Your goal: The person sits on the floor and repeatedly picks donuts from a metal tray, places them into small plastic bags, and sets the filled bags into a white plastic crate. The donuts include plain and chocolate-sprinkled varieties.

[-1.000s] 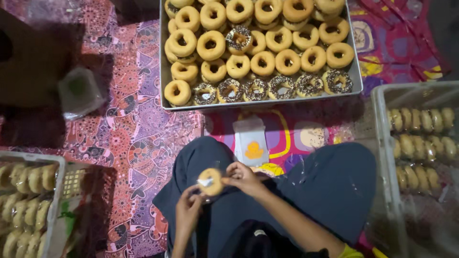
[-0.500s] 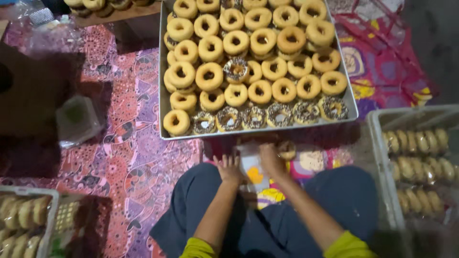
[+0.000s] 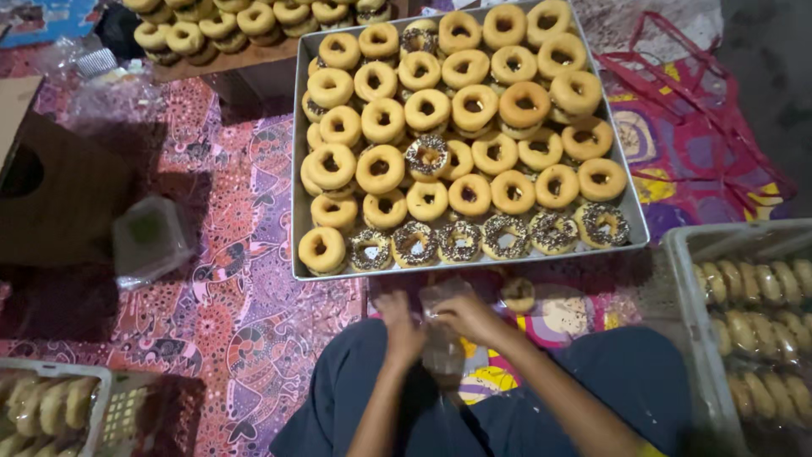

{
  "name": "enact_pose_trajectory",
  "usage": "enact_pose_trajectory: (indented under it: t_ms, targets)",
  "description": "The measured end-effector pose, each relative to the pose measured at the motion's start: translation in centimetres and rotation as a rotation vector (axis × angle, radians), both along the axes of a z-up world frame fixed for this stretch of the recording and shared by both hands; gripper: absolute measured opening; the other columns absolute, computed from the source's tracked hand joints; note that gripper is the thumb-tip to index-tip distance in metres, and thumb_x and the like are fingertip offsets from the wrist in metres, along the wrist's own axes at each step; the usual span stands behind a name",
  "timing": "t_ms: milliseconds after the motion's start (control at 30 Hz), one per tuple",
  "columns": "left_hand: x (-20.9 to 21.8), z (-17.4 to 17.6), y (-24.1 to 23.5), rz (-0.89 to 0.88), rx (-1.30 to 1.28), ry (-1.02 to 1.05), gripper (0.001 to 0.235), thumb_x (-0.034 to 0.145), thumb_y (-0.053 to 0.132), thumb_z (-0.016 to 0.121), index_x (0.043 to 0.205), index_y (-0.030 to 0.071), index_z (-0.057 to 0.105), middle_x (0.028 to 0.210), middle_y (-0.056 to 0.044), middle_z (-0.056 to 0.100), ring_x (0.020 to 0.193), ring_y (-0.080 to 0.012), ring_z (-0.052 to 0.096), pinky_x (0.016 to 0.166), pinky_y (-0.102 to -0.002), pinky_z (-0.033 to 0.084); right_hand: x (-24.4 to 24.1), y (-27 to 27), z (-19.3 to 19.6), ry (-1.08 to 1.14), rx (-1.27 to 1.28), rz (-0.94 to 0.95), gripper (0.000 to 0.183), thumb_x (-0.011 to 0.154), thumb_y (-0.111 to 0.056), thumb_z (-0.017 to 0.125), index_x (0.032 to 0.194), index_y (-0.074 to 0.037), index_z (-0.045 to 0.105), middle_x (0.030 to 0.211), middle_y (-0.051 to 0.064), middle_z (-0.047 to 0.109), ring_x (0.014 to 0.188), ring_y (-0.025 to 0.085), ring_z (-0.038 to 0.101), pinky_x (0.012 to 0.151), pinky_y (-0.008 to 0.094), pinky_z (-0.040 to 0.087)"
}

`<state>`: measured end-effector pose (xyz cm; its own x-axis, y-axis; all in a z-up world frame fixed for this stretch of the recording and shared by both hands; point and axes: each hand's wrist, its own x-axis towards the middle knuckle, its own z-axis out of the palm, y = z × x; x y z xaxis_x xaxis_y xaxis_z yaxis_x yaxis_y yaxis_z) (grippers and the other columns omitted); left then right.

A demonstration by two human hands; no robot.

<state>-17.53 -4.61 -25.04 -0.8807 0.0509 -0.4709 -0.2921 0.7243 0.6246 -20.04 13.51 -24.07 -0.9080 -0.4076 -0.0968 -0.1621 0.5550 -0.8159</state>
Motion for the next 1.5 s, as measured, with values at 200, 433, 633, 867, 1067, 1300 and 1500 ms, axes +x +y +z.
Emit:
enact_pose_trajectory:
  t_ms: [200, 433, 633, 867, 1067, 1300, 1500]
  targets:
    - [4.3, 5.7, -2.2, 0.778, 1.781, -0.462, 0.061, 0.100, 0.040, 0.062, 0.148, 0.004, 0.051, 0.141, -0.017, 0.060, 0.131, -0.0298, 0.054, 0.108, -0.042, 0.044, 7.4, 0.8, 14.5, 0.593, 0.080, 0.398, 0.063, 0.073, -0.040, 0.084, 0.128, -0.013, 0.069, 0.119, 0.011, 0.078, 0.112, 0.031, 0.073, 0.096, 0.043, 0.055]
    - [0.6, 7.7, -4.7, 1.060, 1.737, -0.063, 0.048, 0.106, 0.041, 0.052, 0.139, 0.005, 0.057, 0.131, -0.008, 0.067, 0.114, -0.0171, 0.066, 0.095, -0.033, 0.056, -13.7, -0.6, 17.3, 0.317, 0.095, -0.371, 0.116, 0.078, -0.049, 0.084, 0.160, -0.004, 0.016, 0.161, 0.025, 0.032, 0.138, 0.038, 0.046, 0.113, 0.050, 0.039]
    - [-0.8, 11.9, -2.9, 0.926, 1.913, -0.119, 0.054, 0.107, 0.041, 0.047, 0.142, 0.002, 0.056, 0.134, -0.009, 0.066, 0.118, -0.0182, 0.065, 0.097, -0.033, 0.056, -16.7, -1.4, 19.3, 0.223, 0.153, -0.450, 0.131, 0.067, -0.036, 0.093, 0.163, -0.013, 0.007, 0.161, 0.019, 0.039, 0.146, 0.033, 0.044, 0.120, 0.055, 0.028]
    - [-1.0, 13.2, -0.4, 0.817, 2.095, -0.179, 0.057, 0.110, 0.042, 0.040, 0.150, 0.002, 0.046, 0.145, -0.010, 0.060, 0.131, -0.0218, 0.058, 0.105, -0.037, 0.053, 3.9, 4.3, 19.7, 0.079, -0.656, -0.302, 0.135, 0.073, -0.002, 0.088, 0.168, -0.013, -0.007, 0.157, 0.028, 0.043, 0.143, 0.033, 0.048, 0.115, 0.045, 0.045]
    - [3.4, 17.8, 5.1, 0.750, 1.694, -0.079, 0.061, 0.107, 0.048, 0.038, 0.154, 0.010, 0.043, 0.139, -0.026, 0.055, 0.118, -0.0345, 0.058, 0.101, -0.043, 0.054, 12.0, 3.5, 19.3, 0.110, -0.850, -0.450, 0.133, 0.065, 0.002, 0.089, 0.168, -0.009, 0.007, 0.129, 0.021, 0.061, 0.118, 0.026, 0.064, 0.104, 0.040, 0.053]
    - [6.8, 20.8, 7.6, 0.652, 1.755, -0.052, 0.054, 0.103, 0.018, 0.056, 0.151, -0.005, 0.043, 0.152, -0.017, 0.056, 0.136, -0.0288, 0.055, 0.106, -0.042, 0.053, 14.3, 3.4, 20.5, 0.492, -0.405, -0.580, 0.125, 0.056, 0.000, 0.094, 0.158, -0.002, 0.023, 0.133, 0.018, 0.059, 0.119, 0.024, 0.063, 0.107, 0.039, 0.048]
    - [8.5, 21.7, 8.6, 0.456, 1.749, -0.071, 0.050, 0.099, 0.010, 0.060, 0.145, -0.002, 0.046, 0.135, -0.014, 0.064, 0.121, -0.0260, 0.064, 0.098, -0.040, 0.057, 15.8, 5.1, 22.0, 0.401, -0.565, -0.641, 0.118, 0.061, 0.000, 0.091, 0.161, -0.004, 0.027, 0.134, 0.018, 0.061, 0.119, 0.024, 0.064, 0.108, 0.038, 0.051]
